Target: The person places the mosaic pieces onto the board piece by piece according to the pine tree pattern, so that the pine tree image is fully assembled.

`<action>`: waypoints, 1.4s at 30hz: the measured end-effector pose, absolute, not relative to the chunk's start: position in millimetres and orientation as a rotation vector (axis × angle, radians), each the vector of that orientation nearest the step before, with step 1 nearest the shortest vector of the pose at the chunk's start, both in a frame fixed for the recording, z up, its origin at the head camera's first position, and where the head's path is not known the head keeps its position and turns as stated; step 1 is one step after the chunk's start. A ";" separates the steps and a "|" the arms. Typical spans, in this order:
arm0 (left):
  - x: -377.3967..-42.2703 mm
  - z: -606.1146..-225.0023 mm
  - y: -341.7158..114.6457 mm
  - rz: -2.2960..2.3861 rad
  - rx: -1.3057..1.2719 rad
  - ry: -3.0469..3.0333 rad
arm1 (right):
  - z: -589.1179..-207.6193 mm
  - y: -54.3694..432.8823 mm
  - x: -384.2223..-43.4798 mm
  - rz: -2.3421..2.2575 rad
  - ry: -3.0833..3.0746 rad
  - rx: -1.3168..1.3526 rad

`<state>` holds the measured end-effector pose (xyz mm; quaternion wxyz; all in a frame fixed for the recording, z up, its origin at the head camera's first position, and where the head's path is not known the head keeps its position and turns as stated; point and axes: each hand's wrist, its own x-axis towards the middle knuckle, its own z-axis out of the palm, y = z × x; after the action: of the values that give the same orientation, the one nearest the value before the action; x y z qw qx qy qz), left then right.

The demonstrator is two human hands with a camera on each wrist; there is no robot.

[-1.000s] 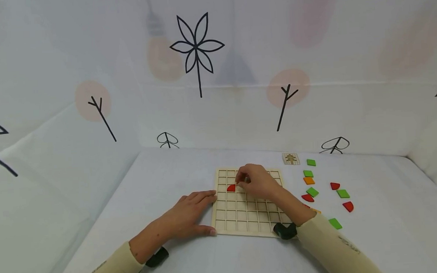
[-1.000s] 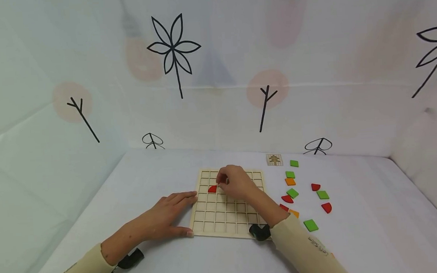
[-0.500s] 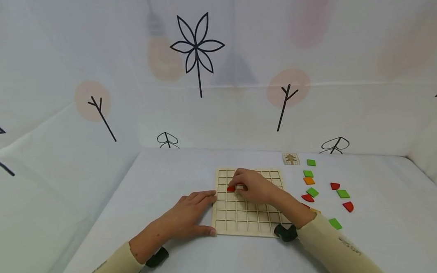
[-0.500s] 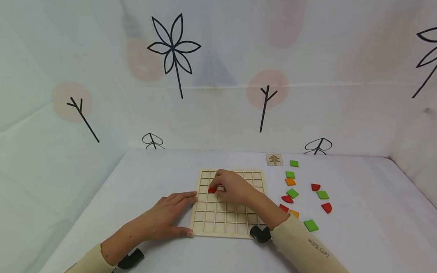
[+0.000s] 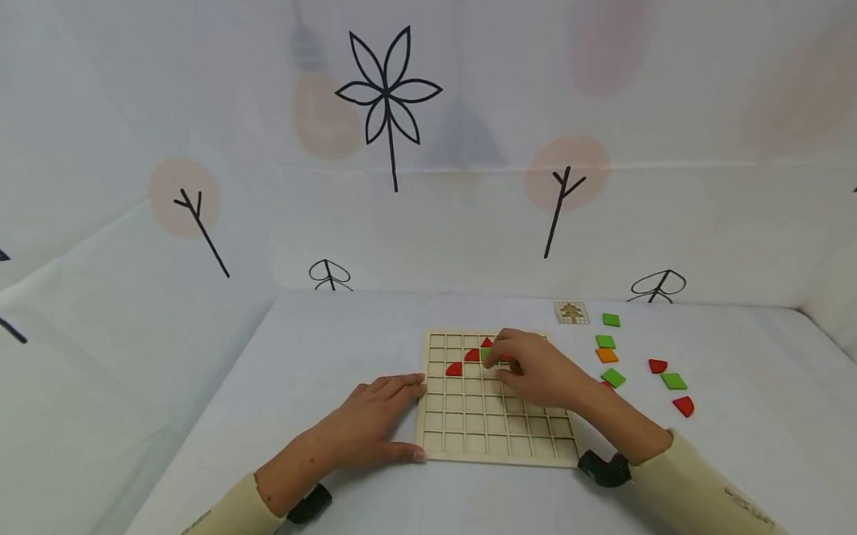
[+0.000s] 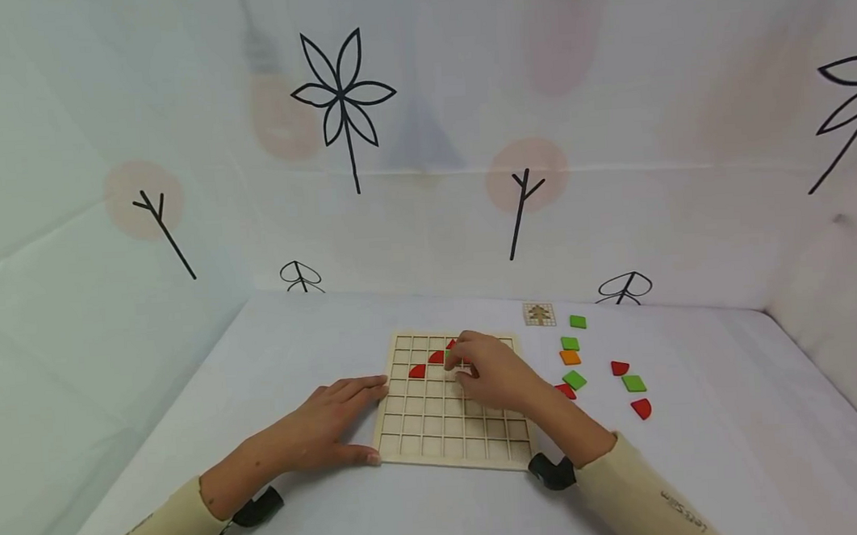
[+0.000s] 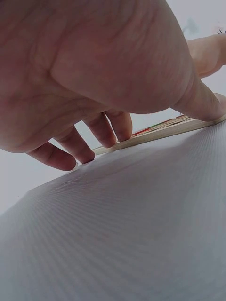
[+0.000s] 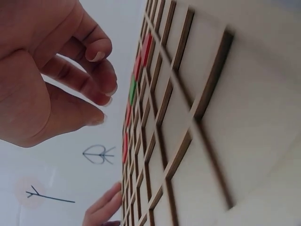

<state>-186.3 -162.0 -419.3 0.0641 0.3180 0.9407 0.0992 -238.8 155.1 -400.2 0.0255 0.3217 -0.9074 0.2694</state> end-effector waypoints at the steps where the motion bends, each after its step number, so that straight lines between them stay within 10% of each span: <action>1: -186.2 -419.4 -162.0 0.297 0.958 2.842 | -400.5 159.6 -237.8 0.828 -2.803 0.982; 42: -185.0 -419.6 -164.2 0.311 1.011 2.850 | -401.5 292.4 -266.4 0.747 -2.986 0.387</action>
<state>-185.0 -164.2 -419.6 0.0508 0.3321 0.9363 0.1022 -266.4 292.4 -401.5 0.0195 0.1247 -0.9624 0.2407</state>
